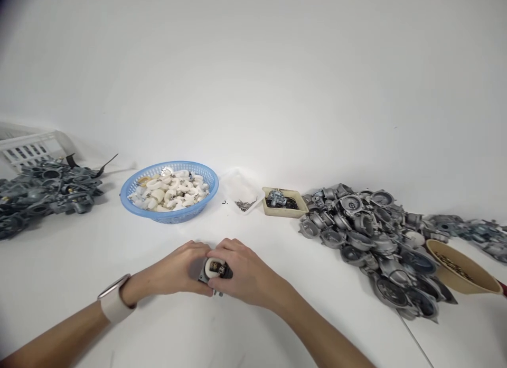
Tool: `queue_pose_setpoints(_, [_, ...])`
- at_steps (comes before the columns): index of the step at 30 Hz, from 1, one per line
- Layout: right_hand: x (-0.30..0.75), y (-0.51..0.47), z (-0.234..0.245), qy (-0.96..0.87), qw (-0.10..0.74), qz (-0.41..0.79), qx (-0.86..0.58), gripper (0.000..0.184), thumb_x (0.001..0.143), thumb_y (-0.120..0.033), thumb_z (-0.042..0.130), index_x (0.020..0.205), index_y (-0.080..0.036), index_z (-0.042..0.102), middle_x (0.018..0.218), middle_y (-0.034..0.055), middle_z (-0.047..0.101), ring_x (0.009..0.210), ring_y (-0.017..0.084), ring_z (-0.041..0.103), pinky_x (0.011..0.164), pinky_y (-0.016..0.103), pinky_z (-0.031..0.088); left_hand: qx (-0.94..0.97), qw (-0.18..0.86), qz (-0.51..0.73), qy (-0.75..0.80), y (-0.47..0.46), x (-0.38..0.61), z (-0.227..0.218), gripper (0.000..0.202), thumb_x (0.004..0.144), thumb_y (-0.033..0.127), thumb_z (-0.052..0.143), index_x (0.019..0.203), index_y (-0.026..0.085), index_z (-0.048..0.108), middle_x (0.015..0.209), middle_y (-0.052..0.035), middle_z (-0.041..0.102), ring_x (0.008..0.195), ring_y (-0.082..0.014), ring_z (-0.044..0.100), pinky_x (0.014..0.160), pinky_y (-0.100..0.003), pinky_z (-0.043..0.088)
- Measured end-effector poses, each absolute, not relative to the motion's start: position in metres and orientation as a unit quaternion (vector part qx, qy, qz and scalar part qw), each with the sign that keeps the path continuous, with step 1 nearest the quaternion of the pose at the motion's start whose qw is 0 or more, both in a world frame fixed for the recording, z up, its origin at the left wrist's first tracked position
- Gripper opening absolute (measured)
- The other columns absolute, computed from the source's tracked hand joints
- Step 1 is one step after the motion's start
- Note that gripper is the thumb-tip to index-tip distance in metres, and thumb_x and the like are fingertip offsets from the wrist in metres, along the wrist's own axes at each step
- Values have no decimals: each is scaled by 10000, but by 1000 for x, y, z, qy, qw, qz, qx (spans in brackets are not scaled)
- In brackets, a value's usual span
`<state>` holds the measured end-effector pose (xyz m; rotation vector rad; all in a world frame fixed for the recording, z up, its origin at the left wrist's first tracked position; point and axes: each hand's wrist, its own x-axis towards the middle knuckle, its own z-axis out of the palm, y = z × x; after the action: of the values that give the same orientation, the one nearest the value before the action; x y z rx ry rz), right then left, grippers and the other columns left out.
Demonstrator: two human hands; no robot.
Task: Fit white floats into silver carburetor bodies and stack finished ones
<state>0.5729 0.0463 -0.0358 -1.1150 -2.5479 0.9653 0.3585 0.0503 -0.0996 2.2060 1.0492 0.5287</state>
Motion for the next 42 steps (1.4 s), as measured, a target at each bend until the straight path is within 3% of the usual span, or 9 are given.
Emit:
queue_pose_setpoints(6, [577, 47, -40, -855, 114, 352, -363, 369, 843, -206, 705, 1193, -313, 662, 1142, -12, 613, 1108, 171, 551, 955, 285, 454, 841, 292, 182, 417, 47, 356, -102, 452, 693, 556, 839, 968, 236, 680, 919, -2, 715, 898, -253, 657, 847, -364, 439])
queue_pose_setpoints(11, [600, 69, -33, -855, 109, 362, -355, 670, 858, -383, 735, 1470, -337, 465, 1370, 31, 523, 1219, 196, 538, 1028, 303, 467, 822, 294, 218, 436, 40, 355, -101, 774, 698, 594, 822, 1360, 299, 551, 1339, -52, 637, 1197, -319, 589, 1021, -417, 435])
queue_pose_setpoints(14, [621, 112, -27, -869, 86, 220, -435, 484, 976, -382, 559, 1445, -277, 498, 1386, 65, 543, 1186, 207, 571, 995, 328, 491, 817, 293, 240, 435, 35, 357, -99, 586, 817, 521, 749, 1332, 294, 584, 1291, -39, 670, 1161, -285, 613, 1016, -392, 448])
queue_pose_setpoints(17, [625, 164, -24, -864, 21, 97, -494, 359, 1005, -255, 451, 1326, -219, 609, 1307, 83, 612, 1182, 219, 580, 988, 333, 478, 812, 294, 265, 429, 32, 363, -98, 411, 846, 429, 739, 1219, 281, 648, 1175, -18, 705, 1040, -241, 647, 952, -352, 470])
queue_pose_setpoints(19, [615, 191, -25, -866, -17, 74, -495, 301, 1004, -219, 461, 1223, -187, 664, 1229, 87, 651, 1174, 215, 587, 1004, 350, 471, 803, 299, 287, 428, 31, 367, -98, 361, 846, 386, 743, 1182, 284, 657, 1166, -8, 693, 1015, -223, 643, 929, -333, 468])
queue_pose_setpoints(23, [579, 223, -37, -856, -121, 39, -501, 240, 981, -334, 599, 1073, -124, 668, 1103, 78, 667, 1059, 194, 630, 966, 400, 516, 788, 313, 318, 423, 31, 372, -101, 291, 825, 353, 774, 1088, 277, 674, 1102, 5, 679, 965, -199, 632, 879, -299, 468])
queue_pose_setpoints(29, [552, 246, -49, -830, -200, 19, -520, 287, 964, -351, 636, 1125, -113, 638, 1122, 82, 646, 1023, 190, 640, 917, 393, 552, 772, 329, 337, 426, 31, 373, -103, 317, 791, 354, 809, 1064, 266, 674, 1046, 1, 681, 919, -201, 625, 848, -294, 472])
queue_pose_setpoints(37, [562, 249, -43, -836, -134, 70, -527, 262, 974, -359, 619, 1085, -123, 649, 1100, 74, 652, 1003, 178, 639, 920, 387, 545, 776, 314, 340, 429, 29, 374, -103, 306, 798, 330, 803, 1060, 266, 660, 1035, 16, 679, 902, -188, 621, 821, -290, 459])
queue_pose_setpoints(42, [576, 235, -35, -848, 8, 176, -500, 223, 958, -309, 620, 1068, -123, 677, 1006, 68, 687, 945, 170, 648, 910, 361, 526, 776, 316, 343, 425, 30, 373, -105, 316, 800, 355, 804, 1063, 261, 657, 1049, 8, 672, 915, -188, 623, 833, -290, 468])
